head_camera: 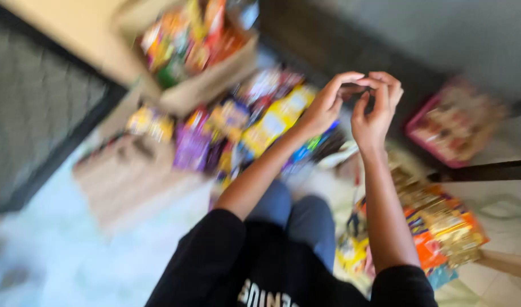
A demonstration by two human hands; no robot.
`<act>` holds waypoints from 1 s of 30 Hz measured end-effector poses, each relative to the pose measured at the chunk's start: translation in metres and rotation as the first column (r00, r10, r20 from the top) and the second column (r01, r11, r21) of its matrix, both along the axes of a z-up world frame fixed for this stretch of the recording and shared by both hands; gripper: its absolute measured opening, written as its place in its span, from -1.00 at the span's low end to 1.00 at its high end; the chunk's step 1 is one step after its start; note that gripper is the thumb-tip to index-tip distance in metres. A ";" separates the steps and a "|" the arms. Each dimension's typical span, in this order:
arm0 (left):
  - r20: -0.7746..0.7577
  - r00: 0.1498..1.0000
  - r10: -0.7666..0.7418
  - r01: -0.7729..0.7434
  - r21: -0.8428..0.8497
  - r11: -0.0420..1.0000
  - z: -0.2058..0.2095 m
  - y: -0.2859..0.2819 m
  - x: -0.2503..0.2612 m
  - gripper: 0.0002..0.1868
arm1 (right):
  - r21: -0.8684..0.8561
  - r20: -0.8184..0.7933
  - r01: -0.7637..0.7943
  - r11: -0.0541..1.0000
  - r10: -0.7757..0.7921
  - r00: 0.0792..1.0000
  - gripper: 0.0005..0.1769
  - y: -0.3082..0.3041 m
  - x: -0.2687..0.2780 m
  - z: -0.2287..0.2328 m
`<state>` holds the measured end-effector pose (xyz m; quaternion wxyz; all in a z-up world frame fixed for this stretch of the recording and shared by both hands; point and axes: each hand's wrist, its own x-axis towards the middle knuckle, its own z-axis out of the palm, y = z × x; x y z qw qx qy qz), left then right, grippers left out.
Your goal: Organizing and stocking various snack bags onto a shelf from a pile on the floor.
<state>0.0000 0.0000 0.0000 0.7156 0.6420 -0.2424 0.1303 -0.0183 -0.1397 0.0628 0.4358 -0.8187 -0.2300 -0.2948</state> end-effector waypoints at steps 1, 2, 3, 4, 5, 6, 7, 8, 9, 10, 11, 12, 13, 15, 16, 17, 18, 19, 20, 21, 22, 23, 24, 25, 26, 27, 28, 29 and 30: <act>-0.045 0.998 0.047 -0.047 -0.002 0.999 -0.033 0.025 -0.026 -0.32 | -0.002 -0.045 -0.047 0.999 0.047 0.998 -0.59 0.018 -0.016 -0.025; -0.071 0.994 0.087 -0.087 0.008 0.996 -0.065 0.048 -0.055 -0.30 | -0.020 -0.123 -0.140 0.990 0.136 0.983 -0.59 0.035 -0.033 -0.049; -0.092 0.988 0.128 -0.127 0.010 0.992 -0.097 0.065 -0.080 -0.27 | -0.040 -0.196 -0.234 0.971 0.222 0.955 -0.59 0.048 -0.046 -0.071; -0.131 0.976 0.174 -0.175 0.004 0.985 -0.128 0.083 -0.113 -0.27 | -0.042 -0.236 -0.282 0.958 0.265 0.935 -0.59 0.059 -0.059 -0.098; -0.225 0.920 0.322 -0.291 0.161 0.943 -0.155 0.102 -0.143 -0.34 | -0.079 -0.303 -0.429 0.900 0.389 0.870 -0.63 0.073 -0.071 -0.121; -0.297 0.834 0.465 -0.371 0.323 0.871 -0.181 0.121 -0.174 -0.40 | -0.104 -0.370 -0.569 0.816 0.499 0.784 -0.67 0.086 -0.082 -0.144; -0.312 0.813 0.492 -0.395 0.325 0.859 -0.219 0.136 -0.198 -0.40 | -0.099 -0.384 -0.598 0.796 0.524 0.761 -0.67 0.097 -0.095 -0.179; -0.357 0.735 0.577 -0.441 0.396 0.806 -0.257 0.150 -0.222 -0.48 | -0.096 -0.441 -0.672 0.734 0.574 0.690 -0.69 0.106 -0.107 -0.213; -0.400 0.639 0.657 -0.476 0.465 0.746 -0.295 0.156 -0.252 -0.55 | -0.089 -0.503 -0.746 0.660 0.616 0.606 -0.70 0.109 -0.123 -0.247; -0.419 0.604 0.678 -0.497 0.467 0.731 -0.314 0.163 -0.275 -0.55 | -0.080 -0.521 -0.774 0.629 0.635 0.570 -0.70 0.119 -0.132 -0.260; -0.656 0.495 0.570 -0.491 0.330 0.806 -0.332 0.169 -0.301 -0.56 | 0.013 -0.679 -0.773 0.634 0.574 0.459 -0.71 0.128 -0.147 -0.273; -0.839 0.372 0.398 -0.511 0.174 0.842 -0.350 0.174 -0.327 -0.56 | 0.098 -0.807 -0.756 0.647 0.496 0.320 -0.71 0.136 -0.162 -0.285; -0.849 0.346 0.398 -0.527 0.175 0.831 -0.377 0.178 -0.346 -0.56 | 0.107 -0.818 -0.769 0.630 0.495 0.293 -0.71 0.142 -0.172 -0.302; -0.276 0.378 0.884 -0.561 0.691 0.456 -0.428 0.185 -0.380 -0.63 | 0.026 -0.749 -0.811 0.585 0.548 0.371 -0.71 0.154 -0.191 -0.334; -0.285 0.360 0.888 -0.559 0.696 0.450 -0.419 0.189 -0.389 -0.63 | 0.034 -0.757 -0.820 0.571 0.550 0.353 -0.71 0.167 -0.195 -0.338; -0.382 0.276 0.882 -0.544 0.695 0.470 -0.411 0.185 -0.398 -0.65 | -0.162 -0.860 -0.851 0.500 0.351 0.370 -0.66 0.173 -0.201 -0.341; -0.471 0.187 0.862 -0.529 0.691 0.492 -0.402 0.182 -0.407 -0.66 | -0.333 -0.903 -0.867 0.370 0.138 0.406 -0.60 0.179 -0.206 -0.344; -0.476 0.170 0.863 -0.530 0.694 0.487 -0.410 0.183 -0.414 -0.66 | -0.326 -0.908 -0.875 0.357 0.140 0.396 -0.60 0.182 -0.209 -0.351; -0.456 0.162 0.875 -0.535 0.705 0.466 -0.417 0.184 -0.420 -0.64 | -0.432 -0.857 -0.844 0.317 0.147 0.494 -0.58 0.185 -0.211 -0.358; -0.437 0.166 0.884 -0.536 0.713 0.453 -0.424 0.187 -0.422 -0.61 | -0.535 -0.793 -0.795 0.286 0.153 0.590 -0.55 0.187 -0.211 -0.363; -0.442 0.161 0.882 -0.532 0.714 0.455 -0.438 0.185 -0.428 -0.61 | -0.532 -0.797 -0.799 0.282 0.151 0.584 -0.55 0.190 -0.207 -0.371; -0.366 0.157 0.917 -0.450 0.801 0.396 -0.452 0.180 -0.436 -0.55 | -0.540 -0.817 -0.813 0.217 0.094 0.568 -0.54 0.191 -0.204 -0.377; -0.287 0.161 0.944 -0.362 0.873 0.327 -0.465 0.175 -0.443 -0.49 | -0.543 -0.832 -0.826 0.151 0.036 0.554 -0.52 0.191 -0.200 -0.383; -0.284 0.166 0.944 -0.362 0.873 0.326 -0.473 0.179 -0.440 -0.49 | -0.544 -0.831 -0.824 0.157 0.036 0.556 -0.52 0.196 -0.201 -0.383; -0.331 0.154 0.931 -0.334 0.869 0.365 -0.480 0.183 -0.437 -0.39 | -0.546 -0.833 -0.829 0.121 0.026 0.552 -0.48 0.200 -0.201 -0.382; -0.381 0.139 0.914 -0.309 0.860 0.406 -0.489 0.186 -0.432 -0.30 | -0.548 -0.835 -0.833 0.082 0.014 0.550 -0.43 0.203 -0.198 -0.381; -0.380 0.144 0.914 -0.310 0.860 0.406 -0.490 0.191 -0.420 -0.30 | -0.550 -0.833 -0.830 0.085 0.012 0.553 -0.43 0.206 -0.192 -0.391; -0.428 0.170 0.888 -0.278 0.843 0.460 -0.488 0.188 -0.417 -0.19 | -0.546 -0.833 -0.831 0.103 0.037 0.552 -0.44 0.202 -0.192 -0.400; -0.476 0.192 0.858 -0.245 0.823 0.512 -0.486 0.185 -0.414 -0.06 | -0.541 -0.832 -0.832 0.121 0.062 0.551 -0.46 0.197 -0.193 -0.407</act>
